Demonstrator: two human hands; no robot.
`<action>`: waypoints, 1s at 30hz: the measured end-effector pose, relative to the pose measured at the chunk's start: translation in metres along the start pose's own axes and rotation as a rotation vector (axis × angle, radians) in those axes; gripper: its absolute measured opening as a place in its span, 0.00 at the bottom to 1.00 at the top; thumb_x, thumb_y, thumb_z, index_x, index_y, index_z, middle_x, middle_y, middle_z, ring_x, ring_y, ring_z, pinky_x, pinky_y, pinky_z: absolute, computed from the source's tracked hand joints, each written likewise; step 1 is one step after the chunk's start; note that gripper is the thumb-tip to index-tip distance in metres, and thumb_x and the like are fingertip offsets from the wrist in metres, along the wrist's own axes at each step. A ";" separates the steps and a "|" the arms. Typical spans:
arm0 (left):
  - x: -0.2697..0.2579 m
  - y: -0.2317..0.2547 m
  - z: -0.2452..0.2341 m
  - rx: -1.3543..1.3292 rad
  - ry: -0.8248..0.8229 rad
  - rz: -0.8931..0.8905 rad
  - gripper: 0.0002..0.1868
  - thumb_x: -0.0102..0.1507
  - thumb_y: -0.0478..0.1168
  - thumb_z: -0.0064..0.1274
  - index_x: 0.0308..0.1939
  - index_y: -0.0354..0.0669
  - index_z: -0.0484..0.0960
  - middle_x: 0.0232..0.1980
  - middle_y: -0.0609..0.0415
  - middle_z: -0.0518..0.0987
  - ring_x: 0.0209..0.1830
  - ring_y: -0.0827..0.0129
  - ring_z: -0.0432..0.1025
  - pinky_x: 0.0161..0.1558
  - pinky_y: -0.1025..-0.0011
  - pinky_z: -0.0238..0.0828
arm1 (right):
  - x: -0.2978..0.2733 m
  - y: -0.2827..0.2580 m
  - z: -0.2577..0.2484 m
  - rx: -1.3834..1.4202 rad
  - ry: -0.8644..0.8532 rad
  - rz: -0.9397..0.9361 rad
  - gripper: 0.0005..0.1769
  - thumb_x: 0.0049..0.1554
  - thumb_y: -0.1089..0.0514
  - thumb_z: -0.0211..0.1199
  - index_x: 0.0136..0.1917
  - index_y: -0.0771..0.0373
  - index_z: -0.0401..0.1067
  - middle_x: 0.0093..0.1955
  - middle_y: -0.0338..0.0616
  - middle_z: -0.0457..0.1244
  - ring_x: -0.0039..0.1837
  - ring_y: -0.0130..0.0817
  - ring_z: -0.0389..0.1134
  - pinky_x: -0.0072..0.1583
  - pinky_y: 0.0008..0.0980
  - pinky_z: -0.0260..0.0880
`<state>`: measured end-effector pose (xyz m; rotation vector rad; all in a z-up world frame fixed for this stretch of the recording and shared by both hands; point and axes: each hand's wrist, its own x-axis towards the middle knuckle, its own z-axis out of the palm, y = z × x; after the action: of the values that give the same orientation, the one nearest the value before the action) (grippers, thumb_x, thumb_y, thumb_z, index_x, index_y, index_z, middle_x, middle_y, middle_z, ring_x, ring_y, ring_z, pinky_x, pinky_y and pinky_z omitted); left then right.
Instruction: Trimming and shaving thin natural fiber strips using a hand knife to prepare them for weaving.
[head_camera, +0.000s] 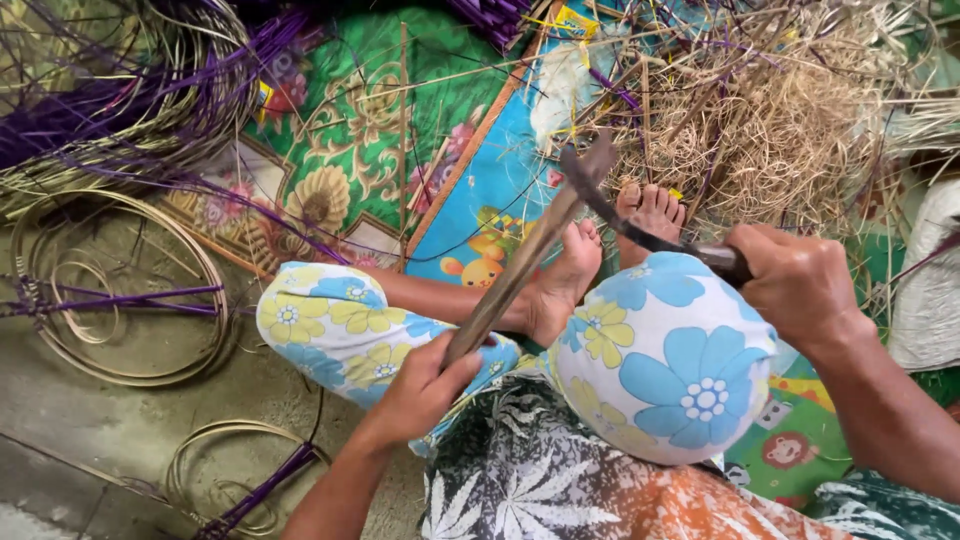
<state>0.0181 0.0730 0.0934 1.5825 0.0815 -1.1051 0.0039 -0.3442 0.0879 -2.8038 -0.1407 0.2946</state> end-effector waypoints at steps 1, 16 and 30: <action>0.014 0.007 0.007 -0.004 0.003 0.003 0.16 0.65 0.40 0.50 0.55 0.39 0.83 0.29 0.60 0.75 0.26 0.75 0.64 0.30 0.74 0.62 | 0.003 -0.004 -0.001 -0.003 0.000 -0.004 0.07 0.59 0.64 0.71 0.41 0.62 0.73 0.36 0.36 0.69 0.29 0.28 0.63 0.32 0.33 0.61; 0.104 0.082 0.062 0.045 -0.132 0.315 0.13 0.67 0.39 0.46 0.32 0.35 0.77 0.27 0.58 0.74 0.25 0.75 0.64 0.28 0.73 0.63 | 0.017 -0.016 -0.006 0.004 -0.049 -0.061 0.10 0.55 0.60 0.65 0.35 0.59 0.67 0.31 0.37 0.64 0.26 0.34 0.60 0.31 0.39 0.61; 0.106 0.086 0.066 0.226 -0.050 0.362 0.15 0.67 0.40 0.46 0.29 0.32 0.76 0.26 0.51 0.77 0.22 0.66 0.66 0.28 0.65 0.65 | 0.019 -0.007 0.000 -0.049 -0.129 -0.060 0.09 0.54 0.61 0.65 0.36 0.59 0.66 0.33 0.38 0.67 0.28 0.37 0.63 0.34 0.41 0.65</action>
<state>0.0879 -0.0619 0.0905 1.6855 -0.3627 -0.8897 0.0215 -0.3350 0.0866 -2.8224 -0.2640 0.4636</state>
